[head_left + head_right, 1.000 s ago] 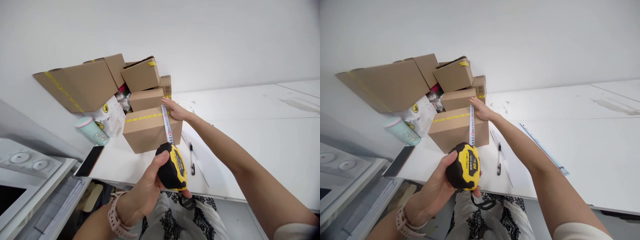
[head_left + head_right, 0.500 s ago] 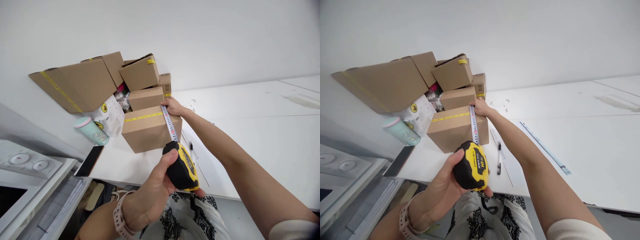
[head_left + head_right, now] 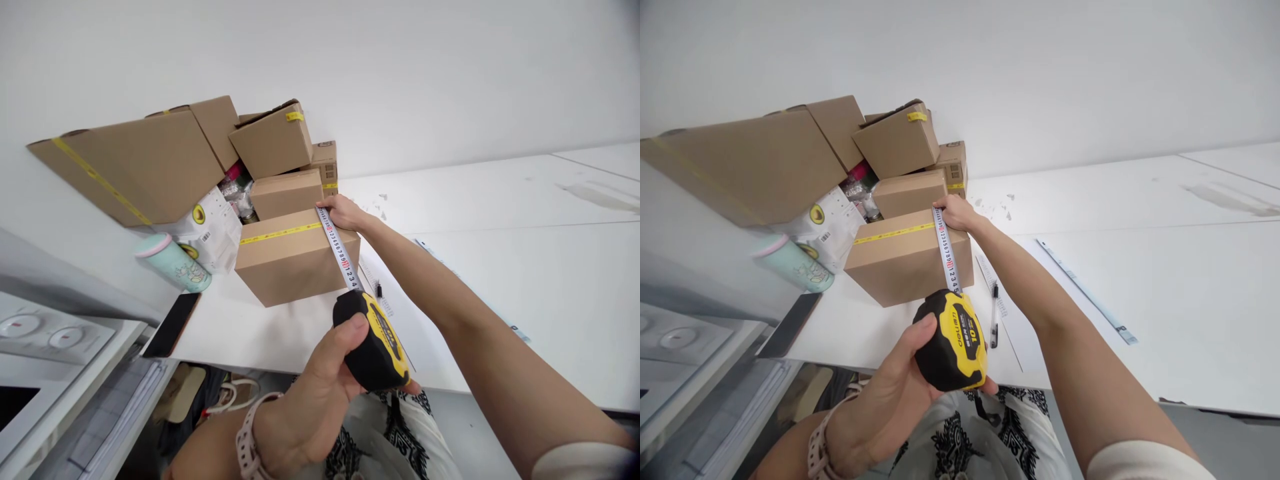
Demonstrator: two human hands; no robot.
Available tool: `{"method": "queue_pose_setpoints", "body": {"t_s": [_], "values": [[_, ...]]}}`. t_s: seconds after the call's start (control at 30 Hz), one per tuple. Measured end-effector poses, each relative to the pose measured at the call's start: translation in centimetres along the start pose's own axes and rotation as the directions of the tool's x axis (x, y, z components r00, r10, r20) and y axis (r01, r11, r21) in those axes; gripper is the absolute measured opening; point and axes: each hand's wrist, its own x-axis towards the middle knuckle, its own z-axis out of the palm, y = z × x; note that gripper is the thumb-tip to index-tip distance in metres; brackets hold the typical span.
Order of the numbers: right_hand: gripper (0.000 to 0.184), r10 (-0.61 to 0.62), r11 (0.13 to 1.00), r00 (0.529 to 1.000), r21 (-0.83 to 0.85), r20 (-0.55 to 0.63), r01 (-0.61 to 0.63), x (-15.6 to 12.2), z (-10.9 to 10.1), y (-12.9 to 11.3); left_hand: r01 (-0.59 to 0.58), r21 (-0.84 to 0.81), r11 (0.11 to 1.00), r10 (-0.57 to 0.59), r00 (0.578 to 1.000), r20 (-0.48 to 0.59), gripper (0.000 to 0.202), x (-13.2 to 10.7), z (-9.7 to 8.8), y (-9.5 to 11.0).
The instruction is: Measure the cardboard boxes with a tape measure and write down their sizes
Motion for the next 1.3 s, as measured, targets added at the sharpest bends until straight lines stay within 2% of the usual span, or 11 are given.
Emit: {"method": "queue_pose_setpoints", "body": {"t_s": [0.3,0.4,0.5,0.63,0.7,0.83,0.97,1.07,1.13,1.2,1.3], "values": [[0.046,0.006,1.0,1.0,0.024,-0.029,-0.005,0.1,0.4,0.0,-0.005,0.037,0.999,0.004,0.999,0.037,0.067,0.1,-0.2,-0.4],[0.046,0.003,0.992,0.984,0.126,-0.176,0.02,-0.2,-0.2,0.4,-0.037,0.137,0.99,0.029,0.998,0.053,0.064,0.2,-1.1,-0.5],[0.046,-0.029,0.964,0.914,0.229,-0.404,0.132,-1.8,-2.5,1.1,-0.029,0.255,0.967,0.025,1.0,0.019,0.069,0.3,-3.2,-0.8],[0.045,-0.113,0.964,0.798,0.131,-0.592,0.233,-6.4,-5.6,1.4,-0.027,0.515,0.856,0.043,0.999,-0.019,0.093,0.5,-6.2,-1.1],[0.046,-0.162,0.968,0.776,0.054,-0.609,0.244,-9.6,-5.8,0.6,-0.04,0.618,0.785,0.069,0.997,-0.023,0.099,0.7,-6.9,-1.1],[0.042,-0.165,0.971,0.821,0.056,-0.546,0.232,-16.3,-2.7,-2.2,-0.107,0.668,0.736,0.098,0.994,0.051,0.094,1.1,-6.5,-0.5],[0.049,-0.324,0.912,0.841,0.093,-0.433,0.399,-21.3,0.8,-4.0,-0.208,0.726,0.655,0.257,0.965,0.045,0.089,1.2,-5.3,1.2],[0.049,-0.278,0.909,0.838,0.154,-0.47,0.388,-22.8,1.3,-3.1,-0.266,0.831,0.488,0.467,0.884,0.009,0.092,0.7,-4.6,3.9],[0.036,-0.073,0.948,0.852,0.228,-0.519,0.22,-22.9,1.0,-1.5,-0.262,0.921,0.29,0.624,0.781,0.026,0.099,0.6,-4.2,6.6],[0.024,0.152,0.966,0.89,0.257,-0.431,-0.041,-22.7,0.9,0.3,-0.197,0.979,0.055,0.711,0.696,0.1,0.103,1.1,-4.0,9.8],[0.026,0.348,0.937,0.933,0.011,-0.095,-0.349,-22.3,2.1,2.3,-0.031,0.981,-0.19,0.68,0.717,0.154,0.096,2.9,-4.2,14.3]]}}
